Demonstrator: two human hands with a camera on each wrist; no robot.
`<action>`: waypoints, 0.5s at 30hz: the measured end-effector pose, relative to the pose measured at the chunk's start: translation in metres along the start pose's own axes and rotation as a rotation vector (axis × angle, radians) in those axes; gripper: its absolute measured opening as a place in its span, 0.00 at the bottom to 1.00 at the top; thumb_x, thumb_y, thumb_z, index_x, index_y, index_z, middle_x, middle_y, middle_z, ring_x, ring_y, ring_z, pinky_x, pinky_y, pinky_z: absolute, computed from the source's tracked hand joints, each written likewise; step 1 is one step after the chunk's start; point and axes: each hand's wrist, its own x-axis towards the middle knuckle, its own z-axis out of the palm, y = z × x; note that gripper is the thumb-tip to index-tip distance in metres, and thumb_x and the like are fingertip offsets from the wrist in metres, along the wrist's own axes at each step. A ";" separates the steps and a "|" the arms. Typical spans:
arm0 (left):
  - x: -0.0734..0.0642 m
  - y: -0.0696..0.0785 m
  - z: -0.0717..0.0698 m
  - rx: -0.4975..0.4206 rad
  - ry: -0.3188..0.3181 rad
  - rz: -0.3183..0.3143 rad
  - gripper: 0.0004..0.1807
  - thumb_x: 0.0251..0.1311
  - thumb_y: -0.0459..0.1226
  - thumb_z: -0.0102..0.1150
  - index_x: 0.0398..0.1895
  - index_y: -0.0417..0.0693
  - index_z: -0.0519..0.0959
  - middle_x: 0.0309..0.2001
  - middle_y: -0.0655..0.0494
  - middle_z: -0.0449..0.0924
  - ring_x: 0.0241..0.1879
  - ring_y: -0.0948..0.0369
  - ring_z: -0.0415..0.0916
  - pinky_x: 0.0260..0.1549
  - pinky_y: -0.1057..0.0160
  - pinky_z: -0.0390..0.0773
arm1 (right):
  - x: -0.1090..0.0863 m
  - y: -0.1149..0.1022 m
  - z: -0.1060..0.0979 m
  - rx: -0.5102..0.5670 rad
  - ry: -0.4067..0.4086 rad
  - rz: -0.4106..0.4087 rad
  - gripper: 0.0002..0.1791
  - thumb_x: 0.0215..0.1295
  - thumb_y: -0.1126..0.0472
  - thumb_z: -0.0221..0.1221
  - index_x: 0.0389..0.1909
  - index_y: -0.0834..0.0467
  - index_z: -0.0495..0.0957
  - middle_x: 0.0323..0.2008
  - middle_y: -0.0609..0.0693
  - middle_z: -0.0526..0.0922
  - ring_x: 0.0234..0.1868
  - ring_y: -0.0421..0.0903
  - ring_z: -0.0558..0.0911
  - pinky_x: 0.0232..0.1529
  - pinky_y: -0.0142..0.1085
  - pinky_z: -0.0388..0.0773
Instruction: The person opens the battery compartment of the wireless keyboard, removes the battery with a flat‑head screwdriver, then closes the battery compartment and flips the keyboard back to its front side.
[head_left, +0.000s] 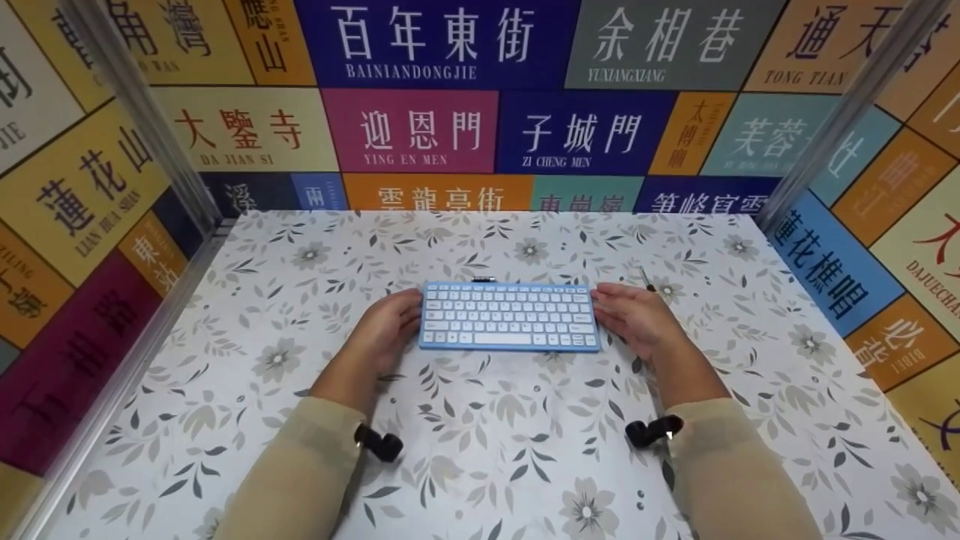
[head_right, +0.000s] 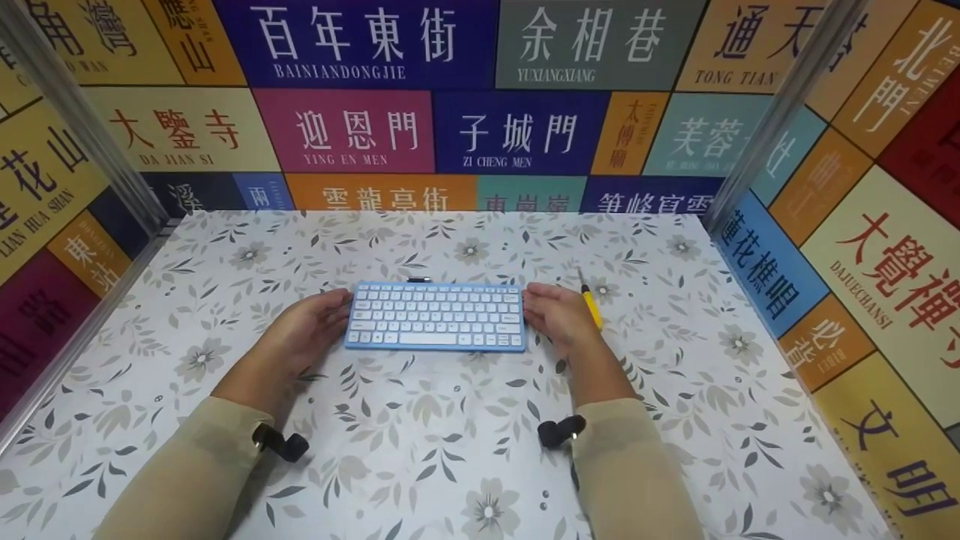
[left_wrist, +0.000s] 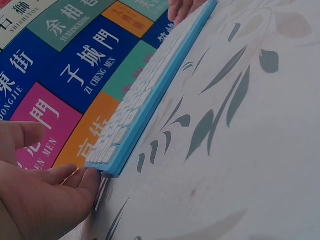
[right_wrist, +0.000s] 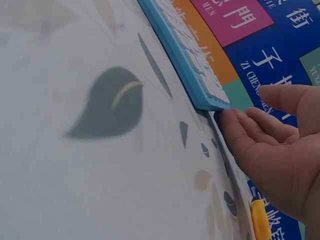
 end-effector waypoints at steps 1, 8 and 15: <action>0.000 0.000 0.000 -0.004 0.001 -0.005 0.33 0.77 0.36 0.54 0.83 0.41 0.62 0.76 0.45 0.73 0.75 0.54 0.71 0.78 0.59 0.70 | 0.000 0.000 0.000 0.000 -0.001 -0.006 0.34 0.80 0.62 0.59 0.82 0.61 0.62 0.81 0.60 0.67 0.69 0.42 0.81 0.69 0.31 0.79; 0.002 0.000 -0.001 -0.016 -0.015 -0.003 0.34 0.78 0.35 0.52 0.84 0.40 0.59 0.78 0.44 0.69 0.75 0.54 0.69 0.79 0.58 0.68 | 0.001 0.000 0.002 0.001 0.008 -0.008 0.34 0.79 0.63 0.59 0.82 0.61 0.63 0.80 0.58 0.69 0.71 0.43 0.80 0.70 0.31 0.79; 0.003 0.001 -0.004 -0.022 -0.014 -0.012 0.34 0.78 0.36 0.53 0.84 0.42 0.60 0.76 0.45 0.71 0.74 0.55 0.70 0.79 0.58 0.69 | 0.005 0.000 0.004 0.006 0.002 -0.007 0.35 0.78 0.64 0.60 0.83 0.60 0.62 0.80 0.58 0.69 0.71 0.41 0.79 0.69 0.29 0.79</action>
